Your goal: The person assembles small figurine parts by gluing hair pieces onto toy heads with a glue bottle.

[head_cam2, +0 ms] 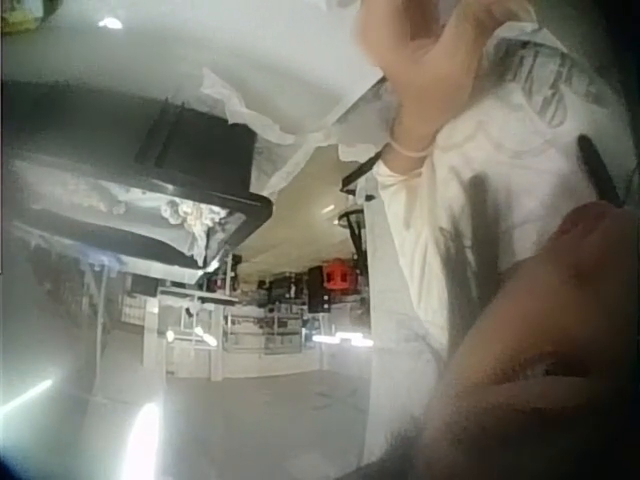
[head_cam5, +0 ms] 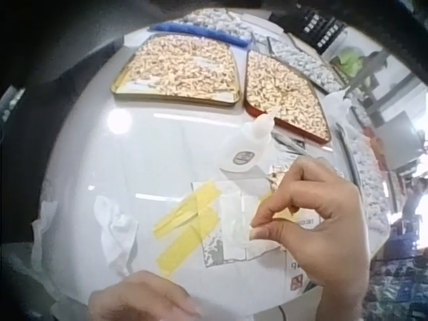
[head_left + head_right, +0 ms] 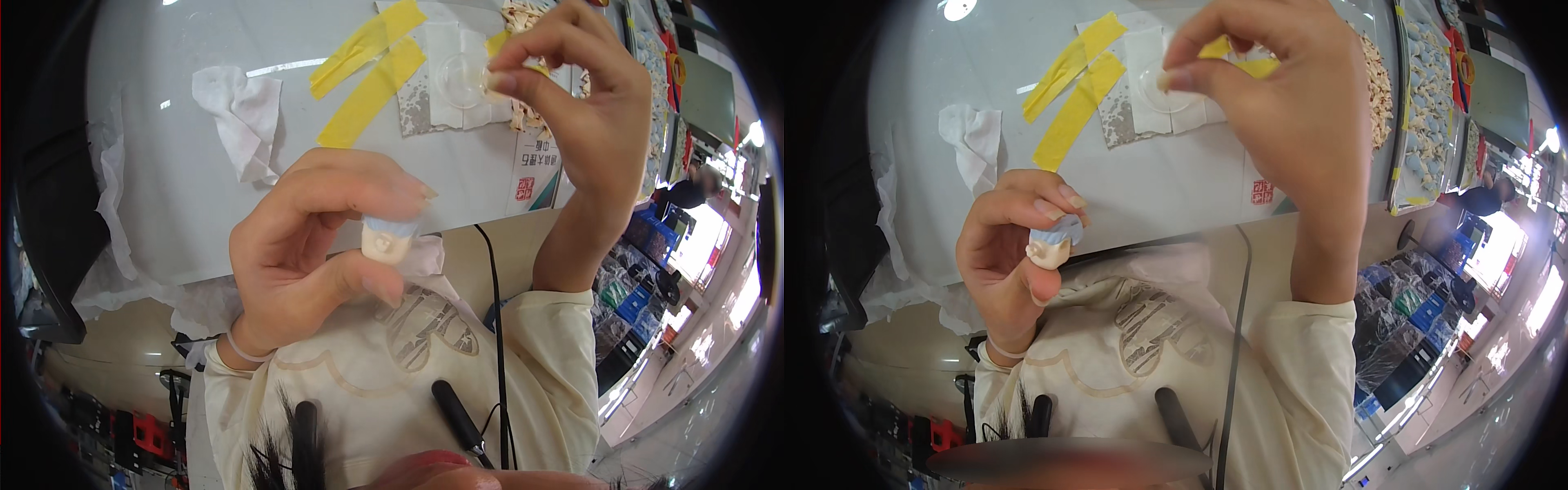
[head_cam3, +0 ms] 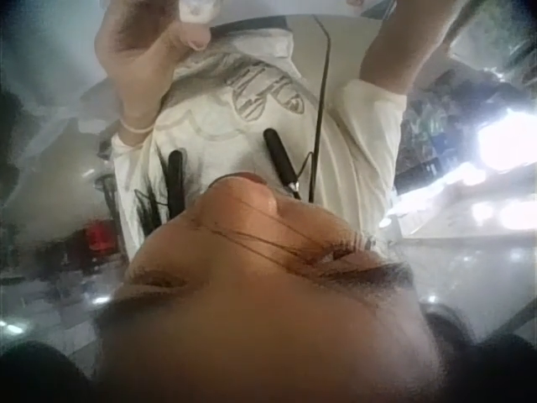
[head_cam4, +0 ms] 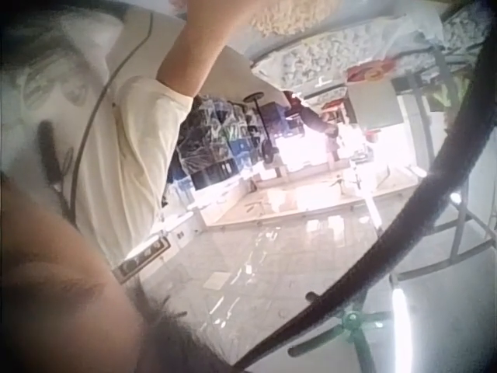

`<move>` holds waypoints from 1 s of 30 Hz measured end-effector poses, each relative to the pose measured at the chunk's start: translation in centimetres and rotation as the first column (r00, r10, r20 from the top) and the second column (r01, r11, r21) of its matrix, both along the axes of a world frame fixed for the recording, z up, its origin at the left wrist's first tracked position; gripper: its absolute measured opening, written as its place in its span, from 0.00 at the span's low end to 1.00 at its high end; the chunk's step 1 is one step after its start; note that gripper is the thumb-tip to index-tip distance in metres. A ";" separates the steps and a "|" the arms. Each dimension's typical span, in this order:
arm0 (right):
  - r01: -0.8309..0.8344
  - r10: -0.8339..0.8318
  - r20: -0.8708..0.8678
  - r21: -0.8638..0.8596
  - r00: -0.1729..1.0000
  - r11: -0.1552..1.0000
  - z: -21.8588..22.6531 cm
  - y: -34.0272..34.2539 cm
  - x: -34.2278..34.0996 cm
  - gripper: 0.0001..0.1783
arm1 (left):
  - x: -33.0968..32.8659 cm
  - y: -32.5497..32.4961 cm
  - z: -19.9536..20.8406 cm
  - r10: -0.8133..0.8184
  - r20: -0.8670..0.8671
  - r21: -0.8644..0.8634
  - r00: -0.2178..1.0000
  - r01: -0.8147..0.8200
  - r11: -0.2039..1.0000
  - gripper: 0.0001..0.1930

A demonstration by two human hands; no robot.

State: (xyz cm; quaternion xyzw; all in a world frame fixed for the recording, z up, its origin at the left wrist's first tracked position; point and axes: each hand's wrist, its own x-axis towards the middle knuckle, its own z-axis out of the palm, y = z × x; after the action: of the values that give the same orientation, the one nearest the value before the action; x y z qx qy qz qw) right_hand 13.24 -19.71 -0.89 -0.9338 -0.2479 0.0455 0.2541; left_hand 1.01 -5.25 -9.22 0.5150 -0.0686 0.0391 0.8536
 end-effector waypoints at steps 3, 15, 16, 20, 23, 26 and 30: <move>0.213 -0.213 -0.003 -0.016 0.977 0.977 0.0 0.3 -0.1 0.07 | -0.4 -0.2 0.6 -0.049 -0.100 -0.073 0.994 0.042 0.996 0.24; 0.095 -0.107 0.059 0.175 0.993 0.980 -1.1 -2.8 -0.6 0.08 | -0.7 -1.7 0.8 -0.036 -0.090 -0.136 0.995 0.024 0.990 0.24; -0.031 0.012 0.068 0.293 0.998 0.956 -1.3 -3.5 -0.9 0.08 | -0.7 -1.8 0.9 -0.032 -0.088 -0.136 0.996 0.020 0.991 0.24; 0.020 0.027 -0.063 0.636 0.998 0.772 -0.9 -3.3 -5.5 0.11 | -0.8 -2.2 1.0 -0.033 -0.079 -0.141 0.996 0.021 0.990 0.25; -0.087 0.206 -0.060 0.769 0.977 0.634 -3.3 -2.9 -7.3 0.16 | -1.6 -2.5 0.7 -0.008 -0.075 -0.165 0.997 -0.004 0.986 0.24; 0.036 0.187 -0.171 0.824 0.967 0.565 -3.9 -2.7 -8.7 0.16 | -2.1 -2.8 0.9 -0.028 -0.107 -0.228 0.994 0.003 0.974 0.23; 0.124 0.167 -0.258 0.819 0.952 0.560 -3.7 -1.7 -9.0 0.16 | -1.9 -2.2 1.0 -0.022 -0.038 -0.132 0.999 0.017 0.991 0.23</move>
State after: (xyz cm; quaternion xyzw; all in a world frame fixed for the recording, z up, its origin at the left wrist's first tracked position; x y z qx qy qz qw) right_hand 4.23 -21.45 -4.63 -0.6828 -0.2089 0.0711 0.6965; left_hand -0.89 -7.44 -8.26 0.4577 -0.0541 0.0253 0.8871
